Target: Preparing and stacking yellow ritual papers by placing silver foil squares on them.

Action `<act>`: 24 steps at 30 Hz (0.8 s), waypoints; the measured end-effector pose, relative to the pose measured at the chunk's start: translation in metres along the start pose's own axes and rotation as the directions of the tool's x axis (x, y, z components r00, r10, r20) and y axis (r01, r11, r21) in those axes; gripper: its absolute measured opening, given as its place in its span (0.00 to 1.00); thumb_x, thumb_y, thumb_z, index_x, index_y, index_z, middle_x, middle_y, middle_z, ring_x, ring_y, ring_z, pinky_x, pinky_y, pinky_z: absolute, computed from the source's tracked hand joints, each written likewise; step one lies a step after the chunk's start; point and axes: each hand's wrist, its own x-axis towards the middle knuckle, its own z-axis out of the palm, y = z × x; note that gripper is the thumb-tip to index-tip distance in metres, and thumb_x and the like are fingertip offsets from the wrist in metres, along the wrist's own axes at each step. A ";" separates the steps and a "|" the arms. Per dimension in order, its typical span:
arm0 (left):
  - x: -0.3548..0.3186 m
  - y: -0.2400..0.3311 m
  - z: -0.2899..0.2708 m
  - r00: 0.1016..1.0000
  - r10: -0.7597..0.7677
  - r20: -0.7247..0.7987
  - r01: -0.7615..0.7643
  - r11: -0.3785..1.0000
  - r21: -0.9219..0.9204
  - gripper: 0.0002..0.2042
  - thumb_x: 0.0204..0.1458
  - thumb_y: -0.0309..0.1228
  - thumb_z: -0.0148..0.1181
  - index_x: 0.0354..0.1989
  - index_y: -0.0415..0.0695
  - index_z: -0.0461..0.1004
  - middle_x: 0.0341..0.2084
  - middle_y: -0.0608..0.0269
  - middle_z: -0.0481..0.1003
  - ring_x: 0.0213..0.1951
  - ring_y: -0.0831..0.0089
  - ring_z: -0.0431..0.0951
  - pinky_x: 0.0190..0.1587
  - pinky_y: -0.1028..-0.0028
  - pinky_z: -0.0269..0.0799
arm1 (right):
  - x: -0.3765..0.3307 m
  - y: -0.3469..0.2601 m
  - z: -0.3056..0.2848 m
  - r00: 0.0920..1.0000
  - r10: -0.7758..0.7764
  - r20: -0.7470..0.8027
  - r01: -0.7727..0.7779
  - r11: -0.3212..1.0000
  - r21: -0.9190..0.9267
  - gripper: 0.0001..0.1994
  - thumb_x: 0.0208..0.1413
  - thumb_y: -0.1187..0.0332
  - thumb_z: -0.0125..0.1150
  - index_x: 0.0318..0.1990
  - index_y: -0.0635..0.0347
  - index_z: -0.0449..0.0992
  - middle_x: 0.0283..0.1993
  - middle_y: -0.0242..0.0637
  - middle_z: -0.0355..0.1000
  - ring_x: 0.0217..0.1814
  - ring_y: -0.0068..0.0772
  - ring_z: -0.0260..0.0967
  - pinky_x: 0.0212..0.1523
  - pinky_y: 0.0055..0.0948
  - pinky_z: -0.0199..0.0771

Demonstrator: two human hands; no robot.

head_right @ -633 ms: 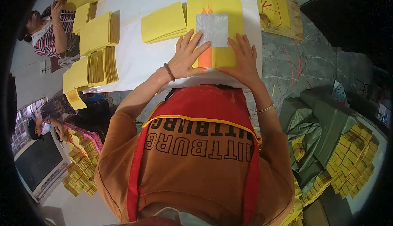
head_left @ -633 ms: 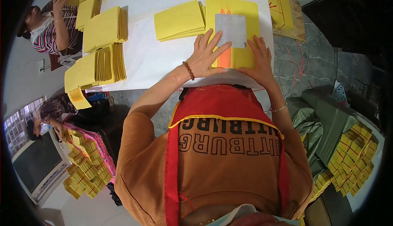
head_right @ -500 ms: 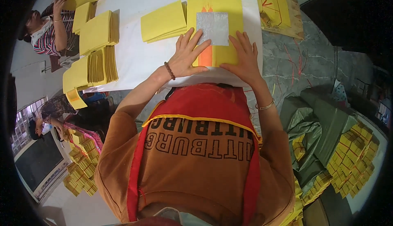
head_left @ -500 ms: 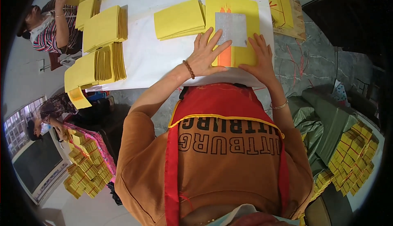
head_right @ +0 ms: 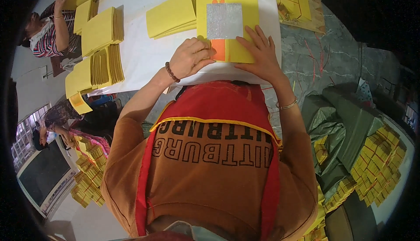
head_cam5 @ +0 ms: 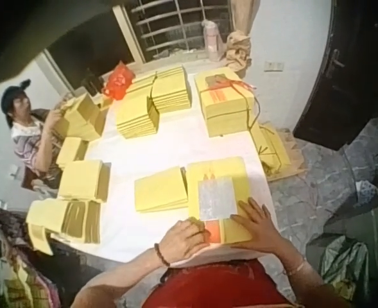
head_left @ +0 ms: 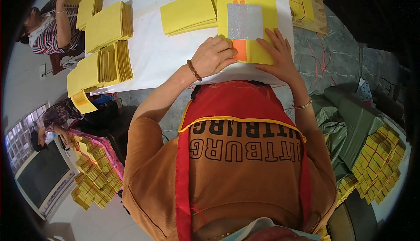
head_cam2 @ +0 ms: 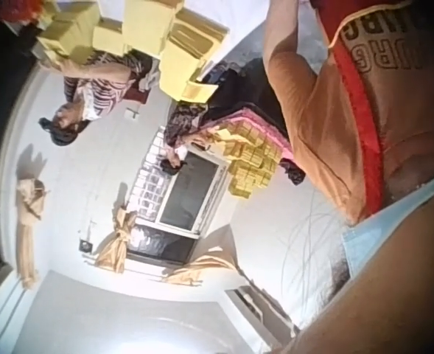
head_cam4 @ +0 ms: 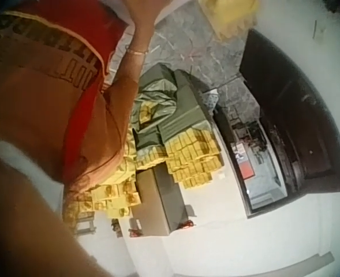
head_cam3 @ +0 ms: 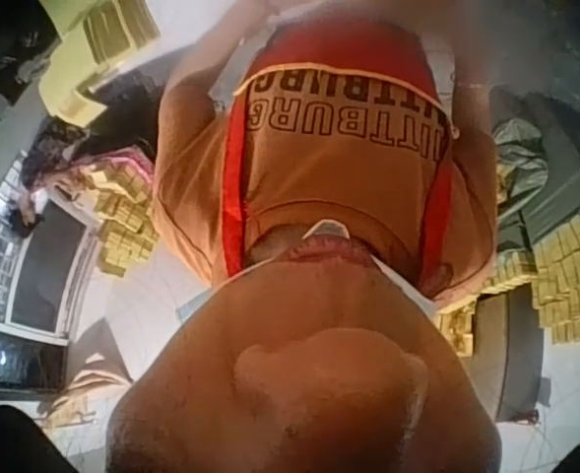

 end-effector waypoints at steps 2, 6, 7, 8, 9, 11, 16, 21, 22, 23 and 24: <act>0.005 -0.001 0.001 0.995 0.048 -0.083 -0.056 0.994 -0.094 0.06 0.48 0.30 0.58 0.33 0.42 0.74 0.31 0.60 0.72 0.35 0.63 0.72 0.37 0.69 0.68 | 0.000 0.000 -0.004 1.000 -0.013 0.001 0.013 1.000 0.023 0.35 0.35 0.51 0.70 0.56 0.44 0.67 0.67 0.33 0.50 0.71 0.43 0.38 0.62 0.61 0.39; 0.010 -0.008 -0.002 0.998 0.016 -0.068 -0.030 0.979 -0.201 0.06 0.49 0.29 0.56 0.32 0.40 0.74 0.28 0.58 0.72 0.32 0.61 0.72 0.35 0.69 0.69 | -0.002 0.010 -0.008 1.000 -0.009 -0.009 0.011 0.967 0.255 0.30 0.38 0.58 0.69 0.53 0.50 0.69 0.61 0.33 0.60 0.70 0.44 0.44 0.64 0.52 0.42; 0.011 -0.010 -0.003 0.999 0.000 -0.036 -0.008 0.974 -0.227 0.06 0.50 0.28 0.56 0.33 0.39 0.74 0.27 0.57 0.72 0.32 0.60 0.72 0.34 0.68 0.69 | -0.002 0.011 -0.008 1.000 -0.007 -0.010 0.009 0.967 0.254 0.30 0.38 0.58 0.69 0.53 0.50 0.69 0.61 0.33 0.60 0.70 0.44 0.44 0.64 0.52 0.42; 0.012 -0.012 -0.004 1.000 -0.016 -0.003 0.015 0.968 -0.251 0.06 0.51 0.28 0.55 0.33 0.39 0.74 0.27 0.56 0.72 0.31 0.59 0.72 0.34 0.68 0.69 | -0.003 0.011 -0.008 0.998 0.053 -0.023 -0.040 0.919 0.392 0.28 0.39 0.61 0.69 0.52 0.52 0.70 0.59 0.33 0.63 0.69 0.44 0.45 0.64 0.47 0.45; 0.013 -0.013 -0.006 1.000 -0.014 -0.002 0.013 0.968 -0.251 0.06 0.51 0.28 0.55 0.33 0.39 0.74 0.27 0.56 0.72 0.31 0.59 0.72 0.34 0.68 0.69 | -0.003 0.012 -0.008 0.993 0.114 -0.027 -0.083 0.848 0.524 0.26 0.40 0.65 0.68 0.52 0.53 0.71 0.57 0.33 0.66 0.69 0.43 0.47 0.64 0.42 0.47; 0.015 -0.015 -0.009 0.997 -0.050 0.059 0.065 0.958 -0.280 0.07 0.51 0.28 0.54 0.34 0.37 0.74 0.27 0.56 0.73 0.29 0.61 0.73 0.32 0.69 0.69 | -0.003 0.011 -0.008 0.991 0.125 -0.035 -0.086 0.832 0.548 0.26 0.41 0.66 0.68 0.52 0.54 0.71 0.56 0.34 0.67 0.69 0.43 0.47 0.64 0.40 0.48; 0.019 -0.018 -0.014 0.983 -0.107 0.148 0.158 0.908 -0.389 0.08 0.51 0.29 0.54 0.33 0.37 0.74 0.25 0.57 0.74 0.26 0.67 0.73 0.29 0.72 0.68 | -0.003 0.009 -0.010 0.988 0.156 -0.019 -0.112 0.785 0.609 0.26 0.41 0.69 0.67 0.52 0.55 0.70 0.56 0.35 0.66 0.69 0.41 0.45 0.65 0.38 0.49; 0.021 -0.018 -0.013 0.962 -0.192 0.194 0.261 0.857 -0.445 0.07 0.47 0.29 0.52 0.30 0.39 0.74 0.21 0.59 0.74 0.22 0.68 0.73 0.27 0.72 0.67 | -0.003 0.011 -0.010 0.991 0.135 -0.012 -0.099 0.781 0.617 0.25 0.43 0.67 0.66 0.53 0.55 0.70 0.58 0.35 0.64 0.70 0.41 0.44 0.65 0.37 0.48; 0.022 -0.018 -0.013 0.954 -0.213 0.211 0.289 0.836 -0.466 0.07 0.47 0.29 0.53 0.28 0.39 0.74 0.20 0.59 0.74 0.22 0.69 0.73 0.26 0.73 0.67 | -0.003 0.010 -0.011 0.991 0.136 -0.012 -0.099 0.781 0.617 0.25 0.43 0.67 0.66 0.53 0.55 0.70 0.58 0.35 0.64 0.70 0.41 0.44 0.65 0.37 0.48; 0.023 -0.019 -0.013 0.945 -0.233 0.228 0.318 0.814 -0.486 0.07 0.46 0.29 0.53 0.27 0.39 0.74 0.20 0.60 0.74 0.21 0.71 0.72 0.26 0.73 0.66 | -0.003 0.009 -0.011 0.989 0.146 -0.007 -0.112 0.785 0.610 0.25 0.43 0.66 0.66 0.53 0.55 0.70 0.58 0.36 0.64 0.70 0.41 0.44 0.65 0.37 0.48; 0.023 -0.020 -0.013 0.945 -0.234 0.227 0.319 0.814 -0.486 0.07 0.46 0.29 0.53 0.27 0.39 0.74 0.20 0.60 0.74 0.21 0.71 0.72 0.26 0.73 0.66 | -0.003 0.009 -0.011 0.988 0.155 -0.001 -0.123 0.788 0.603 0.25 0.43 0.66 0.66 0.53 0.55 0.70 0.58 0.36 0.64 0.70 0.41 0.44 0.65 0.37 0.48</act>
